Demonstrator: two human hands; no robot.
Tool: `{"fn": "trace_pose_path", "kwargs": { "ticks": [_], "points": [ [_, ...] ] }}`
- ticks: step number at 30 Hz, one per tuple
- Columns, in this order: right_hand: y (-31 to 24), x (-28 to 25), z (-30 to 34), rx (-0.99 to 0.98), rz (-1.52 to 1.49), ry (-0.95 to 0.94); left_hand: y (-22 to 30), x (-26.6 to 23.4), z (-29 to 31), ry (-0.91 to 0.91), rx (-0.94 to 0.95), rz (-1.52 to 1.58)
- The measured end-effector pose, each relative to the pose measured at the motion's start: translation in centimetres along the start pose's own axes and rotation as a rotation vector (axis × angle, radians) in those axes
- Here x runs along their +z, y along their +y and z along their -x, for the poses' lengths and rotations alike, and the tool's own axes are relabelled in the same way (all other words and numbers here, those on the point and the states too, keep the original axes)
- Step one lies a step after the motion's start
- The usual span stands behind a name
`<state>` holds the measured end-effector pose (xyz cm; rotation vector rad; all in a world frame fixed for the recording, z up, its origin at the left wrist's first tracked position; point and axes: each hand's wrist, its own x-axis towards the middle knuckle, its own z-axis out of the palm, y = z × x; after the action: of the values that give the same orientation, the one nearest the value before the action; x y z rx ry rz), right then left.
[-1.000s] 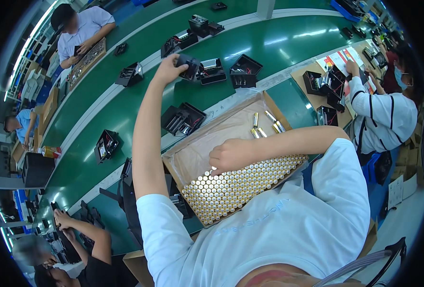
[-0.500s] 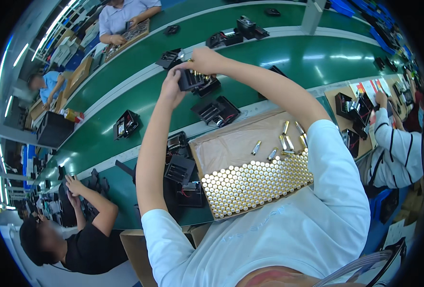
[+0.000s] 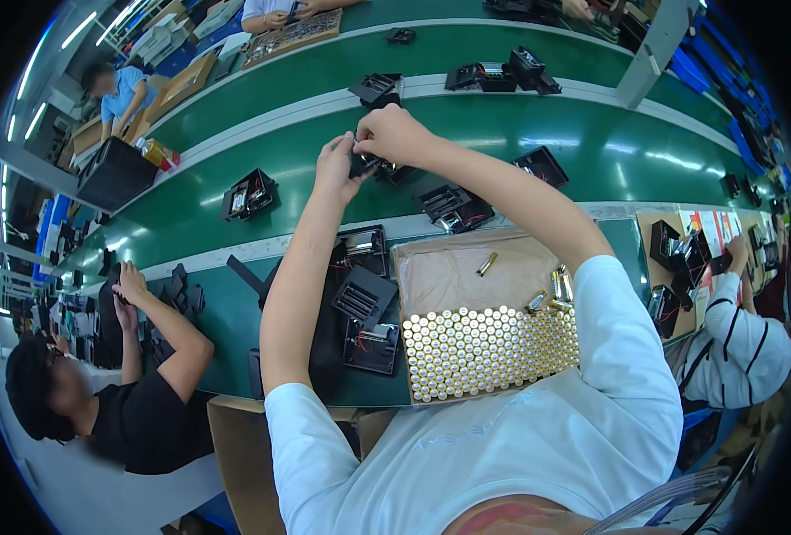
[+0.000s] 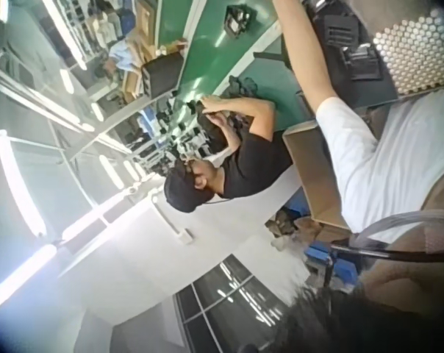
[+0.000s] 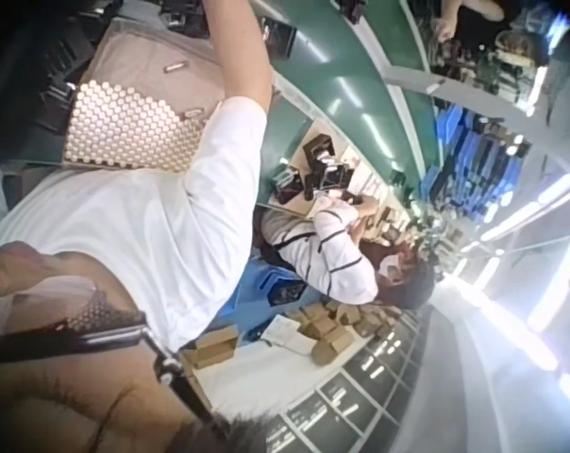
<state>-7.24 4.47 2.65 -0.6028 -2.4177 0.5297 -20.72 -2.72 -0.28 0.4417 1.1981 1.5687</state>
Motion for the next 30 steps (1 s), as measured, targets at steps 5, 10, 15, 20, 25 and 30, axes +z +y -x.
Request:
{"fn": "trace_pose_path", "kwargs": {
  "ticks": [5,10,15,20,25,30],
  "points": [
    [-3.1,0.2,0.8,-0.072,0.083,-0.029,-0.1,-2.0,-1.0,0.105,0.031,-0.015],
    [-5.0,-1.0,-0.3,0.160,0.073,-0.446,0.6,-2.5,-0.2,0.121,-0.049,0.048],
    [-1.2,-1.2,-3.3,-0.159,0.103,-0.118,2.1,-1.3,0.3,0.108,-0.096,0.086],
    [-0.3,0.0,-6.1,-0.084,0.222,-0.257,2.1,-0.7,1.1,0.044,-0.046,-0.021],
    [-1.2,0.2,-5.8,0.016,0.127,-0.322,2.1,-1.8,0.2,-0.046,-0.076,0.022],
    [-2.9,-1.4,-5.4,0.534,-0.007,-0.350,2.0,-1.9,0.6,0.040,-0.020,-0.048]
  ]
}}
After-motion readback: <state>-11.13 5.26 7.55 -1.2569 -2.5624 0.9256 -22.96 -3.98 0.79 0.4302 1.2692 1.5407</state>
